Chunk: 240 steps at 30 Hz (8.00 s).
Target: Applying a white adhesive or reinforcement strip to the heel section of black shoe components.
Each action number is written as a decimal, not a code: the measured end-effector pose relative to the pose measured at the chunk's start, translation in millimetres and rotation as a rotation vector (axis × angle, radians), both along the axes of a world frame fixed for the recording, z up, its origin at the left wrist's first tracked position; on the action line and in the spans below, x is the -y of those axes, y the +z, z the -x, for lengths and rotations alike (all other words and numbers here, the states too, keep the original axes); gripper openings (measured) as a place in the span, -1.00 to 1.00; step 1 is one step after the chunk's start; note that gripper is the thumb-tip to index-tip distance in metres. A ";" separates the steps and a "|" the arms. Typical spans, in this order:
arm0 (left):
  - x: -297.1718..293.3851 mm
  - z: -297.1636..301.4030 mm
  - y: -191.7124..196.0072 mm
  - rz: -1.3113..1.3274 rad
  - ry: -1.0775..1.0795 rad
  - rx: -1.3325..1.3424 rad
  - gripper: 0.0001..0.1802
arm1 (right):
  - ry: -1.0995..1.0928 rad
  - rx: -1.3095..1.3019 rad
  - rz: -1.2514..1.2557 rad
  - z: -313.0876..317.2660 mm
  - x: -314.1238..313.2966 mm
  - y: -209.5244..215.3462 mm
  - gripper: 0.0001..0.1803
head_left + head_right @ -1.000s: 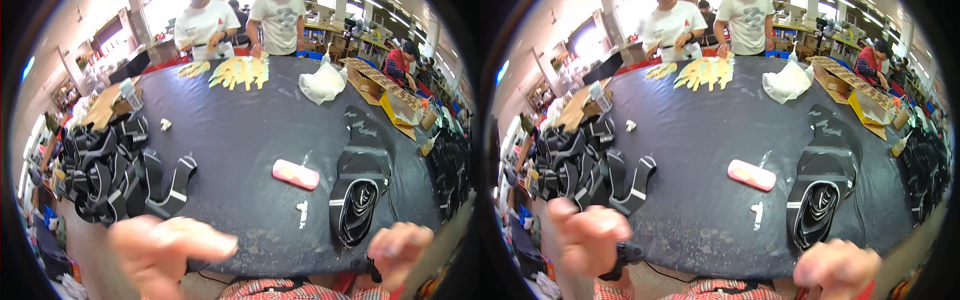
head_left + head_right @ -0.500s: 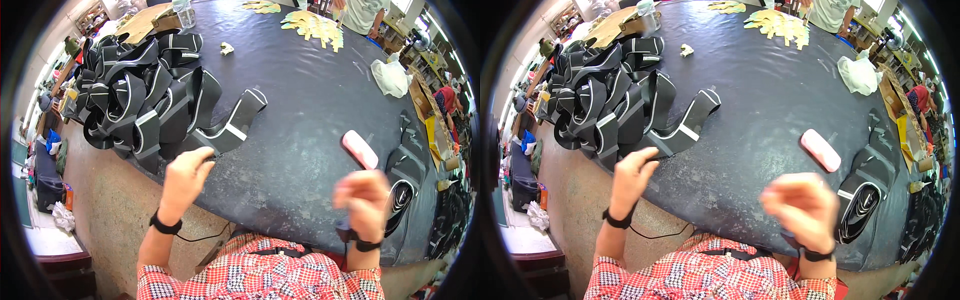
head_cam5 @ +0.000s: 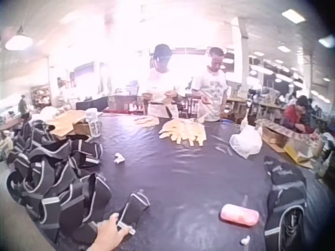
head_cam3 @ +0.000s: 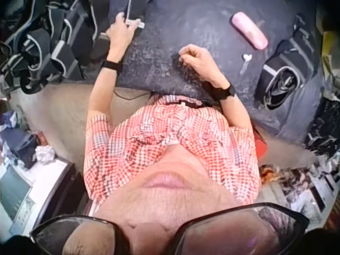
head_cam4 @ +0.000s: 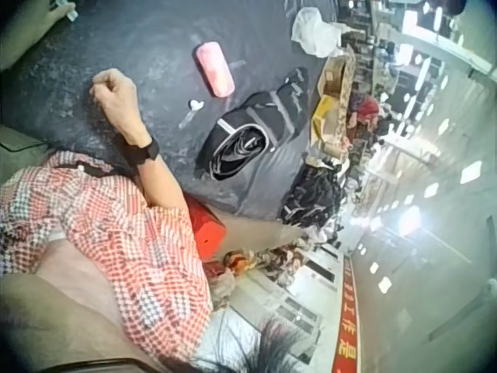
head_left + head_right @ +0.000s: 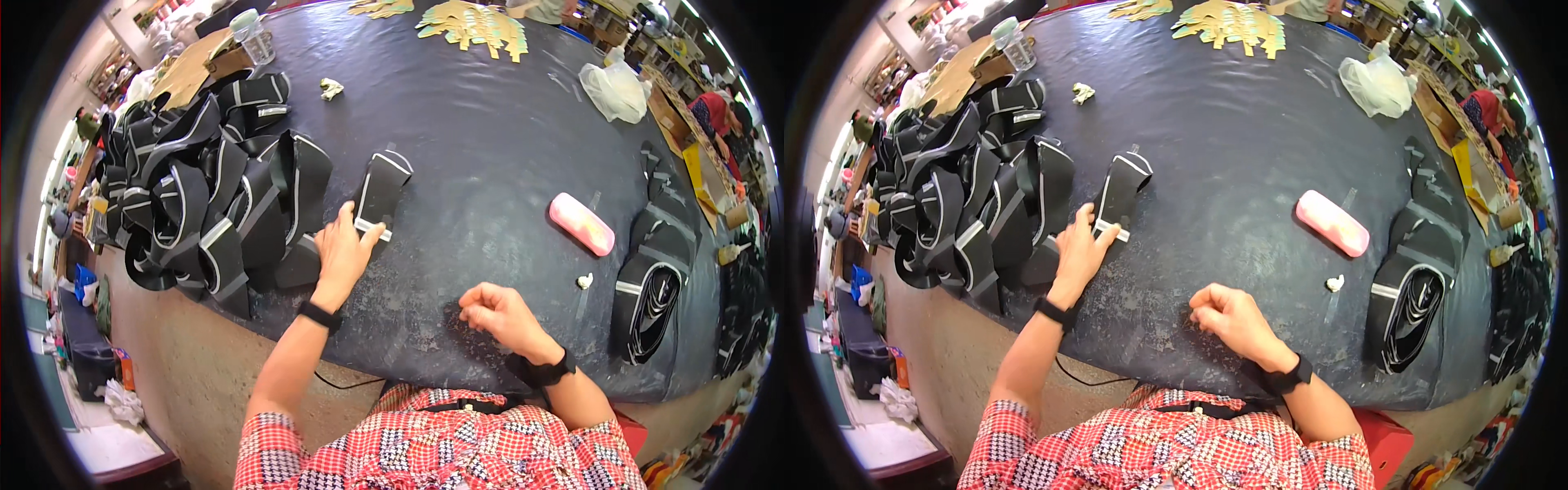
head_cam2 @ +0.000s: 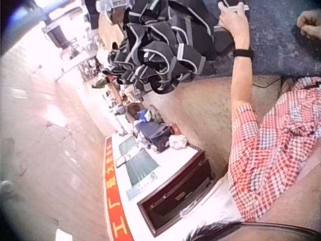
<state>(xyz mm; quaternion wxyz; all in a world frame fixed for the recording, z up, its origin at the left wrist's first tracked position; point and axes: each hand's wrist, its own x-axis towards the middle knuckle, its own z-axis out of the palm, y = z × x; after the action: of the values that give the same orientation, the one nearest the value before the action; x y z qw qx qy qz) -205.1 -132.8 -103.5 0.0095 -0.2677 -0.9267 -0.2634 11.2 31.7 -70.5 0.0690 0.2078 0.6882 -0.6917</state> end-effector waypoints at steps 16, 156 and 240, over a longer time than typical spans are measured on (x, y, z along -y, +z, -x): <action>-8.9 -93.2 58.9 -0.206 -0.823 0.621 -0.63 | -0.124 -0.399 1.176 -31.5 -43.7 -0.7 -0.54; -42.1 -202.1 76.9 -0.345 -0.515 1.096 -0.07 | 0.090 -0.138 0.878 -77.8 -78.1 33.1 -0.87; -19.0 -215.4 68.2 -0.716 -0.436 0.822 -0.87 | 0.021 -0.104 0.042 -49.5 -32.7 36.9 -0.77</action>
<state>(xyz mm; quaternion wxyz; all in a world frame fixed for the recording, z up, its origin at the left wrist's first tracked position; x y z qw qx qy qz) 10.3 -113.8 -35.3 -0.3151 -0.3084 -0.6312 -0.6381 60.7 64.3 -33.5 0.0447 0.1626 0.6783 -0.7152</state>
